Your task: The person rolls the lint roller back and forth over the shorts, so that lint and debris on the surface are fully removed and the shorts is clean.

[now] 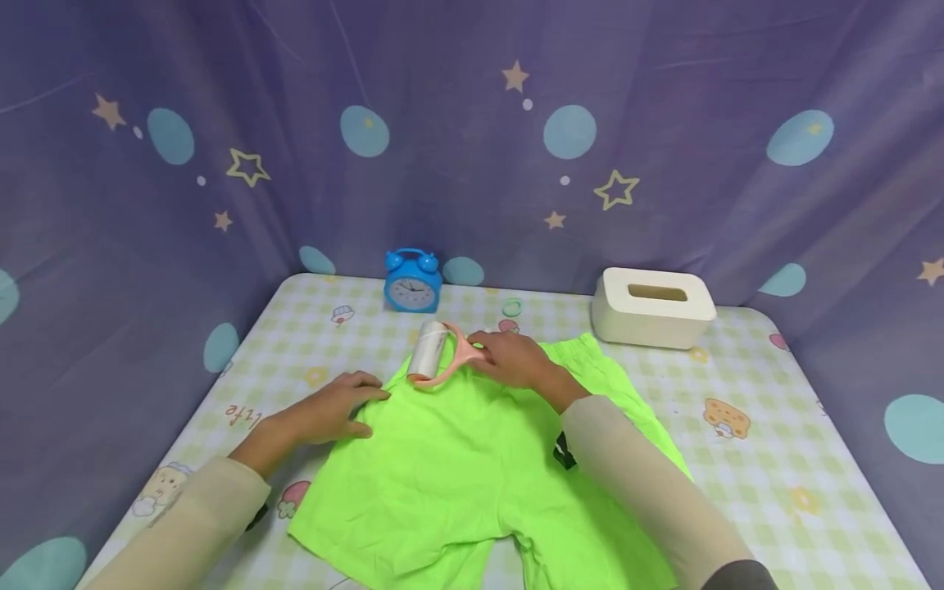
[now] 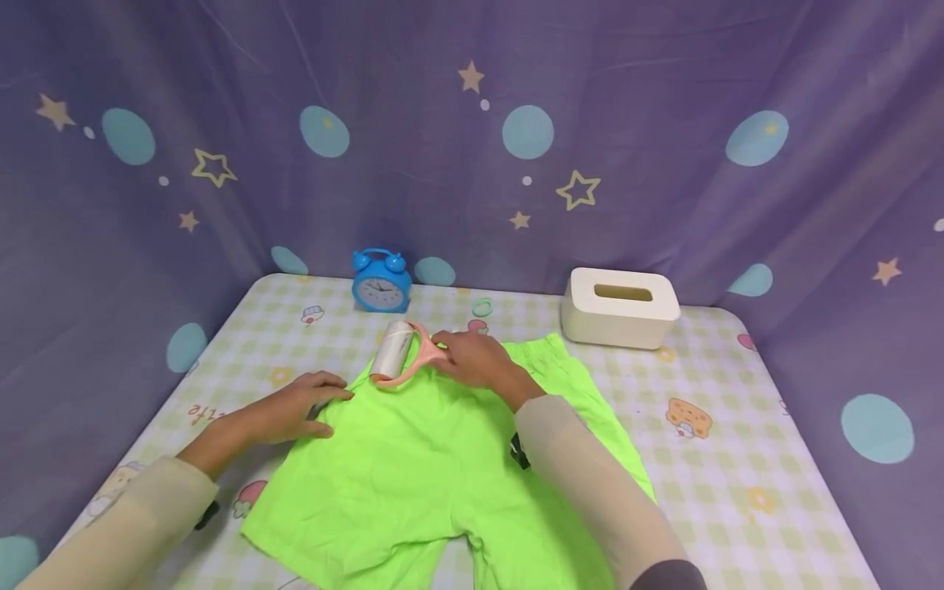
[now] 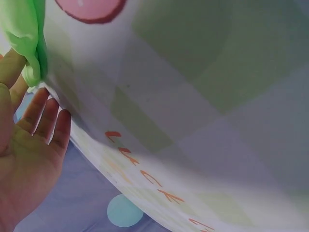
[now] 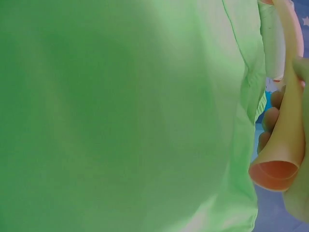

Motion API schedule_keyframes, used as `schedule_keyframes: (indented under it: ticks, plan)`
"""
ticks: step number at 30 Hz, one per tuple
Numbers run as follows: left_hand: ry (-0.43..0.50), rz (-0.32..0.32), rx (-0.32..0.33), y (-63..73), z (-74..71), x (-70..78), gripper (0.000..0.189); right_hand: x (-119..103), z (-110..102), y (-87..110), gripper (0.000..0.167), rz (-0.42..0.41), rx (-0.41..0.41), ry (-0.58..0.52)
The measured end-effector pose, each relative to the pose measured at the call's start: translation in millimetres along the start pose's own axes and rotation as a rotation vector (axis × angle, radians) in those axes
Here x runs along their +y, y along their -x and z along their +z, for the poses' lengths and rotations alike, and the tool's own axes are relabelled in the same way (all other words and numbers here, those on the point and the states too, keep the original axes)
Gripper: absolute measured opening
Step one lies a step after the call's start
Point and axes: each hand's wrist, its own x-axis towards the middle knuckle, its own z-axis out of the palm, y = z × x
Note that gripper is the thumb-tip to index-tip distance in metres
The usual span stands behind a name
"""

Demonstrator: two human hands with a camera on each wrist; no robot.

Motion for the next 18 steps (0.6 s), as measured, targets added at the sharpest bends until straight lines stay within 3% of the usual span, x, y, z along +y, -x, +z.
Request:
schedule_keyframes:
  ticks: [7,14,18]
  plan:
    - [-0.011,0.009,0.004,1.8,0.1,-1.8,0.059,-4,-1,-5.0,0.037,-0.013,-0.057,0.038]
    - [-0.013,0.008,0.008,1.2,0.6,-2.1,0.060,-2,-10,-9.0,0.034,-0.068,-0.061,0.085]
    - [-0.006,-0.002,0.007,1.4,1.9,-2.9,0.060,0,-14,-7.9,0.034,-0.050,-0.087,0.055]
